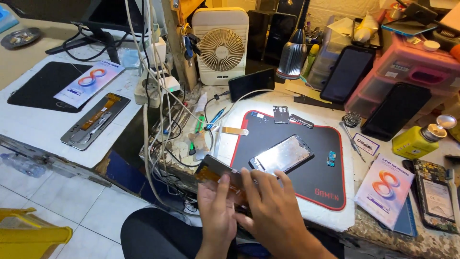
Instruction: Preparing a new mobile phone screen for installation by removing protective films and inspecting the component.
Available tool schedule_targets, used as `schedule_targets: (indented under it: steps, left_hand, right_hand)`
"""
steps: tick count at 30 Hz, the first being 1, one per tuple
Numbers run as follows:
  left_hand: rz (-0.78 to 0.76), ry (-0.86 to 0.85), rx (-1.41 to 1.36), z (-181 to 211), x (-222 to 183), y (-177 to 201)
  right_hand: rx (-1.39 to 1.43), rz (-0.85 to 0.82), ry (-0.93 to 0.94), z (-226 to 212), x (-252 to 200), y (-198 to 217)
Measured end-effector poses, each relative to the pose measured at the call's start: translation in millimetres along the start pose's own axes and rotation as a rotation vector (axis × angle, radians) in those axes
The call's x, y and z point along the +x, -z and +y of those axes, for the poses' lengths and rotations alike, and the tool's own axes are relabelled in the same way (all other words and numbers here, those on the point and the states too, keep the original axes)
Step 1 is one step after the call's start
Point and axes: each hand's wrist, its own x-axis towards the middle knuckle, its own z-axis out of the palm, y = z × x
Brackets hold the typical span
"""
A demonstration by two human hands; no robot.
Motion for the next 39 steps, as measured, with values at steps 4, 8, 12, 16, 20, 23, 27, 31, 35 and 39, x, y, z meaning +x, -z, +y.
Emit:
schedule_targets:
  steps: [4, 8, 12, 16, 20, 23, 27, 31, 35, 39]
  left_hand:
    - [0.143, 0.025, 0.039, 47, 11, -8]
    - [0.199, 0.077, 0.042, 73, 7, -13]
    - [0.238, 0.169, 0.067, 79, 9, -18]
    - [0.181, 0.184, 0.065, 72, 14, -6]
    - [0.138, 0.187, 0.078, 67, 18, -10]
    - [0.154, 0.252, 0.067, 61, 22, -17]
    - [-0.012, 0.215, 0.062, 39, 36, -15]
    - [-0.049, 0.258, 0.134, 31, 56, -45]
    - [-0.182, 0.373, 0.316, 9, 83, -73]
    - [-0.315, 0.327, 0.296, -40, 115, -94]
  right_hand:
    - [0.559, -0.540, -0.062, 39, 82, 23]
    - [0.376, -0.519, -0.360, 41, 148, -63]
    - [0.162, -0.546, -0.546, 33, 163, -121]
    - [0.198, -0.467, -0.580, 30, 161, -134]
    - [0.307, -0.546, -0.686, 33, 164, -100]
    - [0.390, -0.579, -0.737, 41, 160, -68]
    - [0.650, -0.338, -0.645, 82, 136, -54]
    - [0.967, -0.234, -0.619, 119, 121, 0]
    - [1.387, -0.184, -0.556, 163, 90, -7]
    - [1.518, -0.104, -0.690, 190, 63, -54]
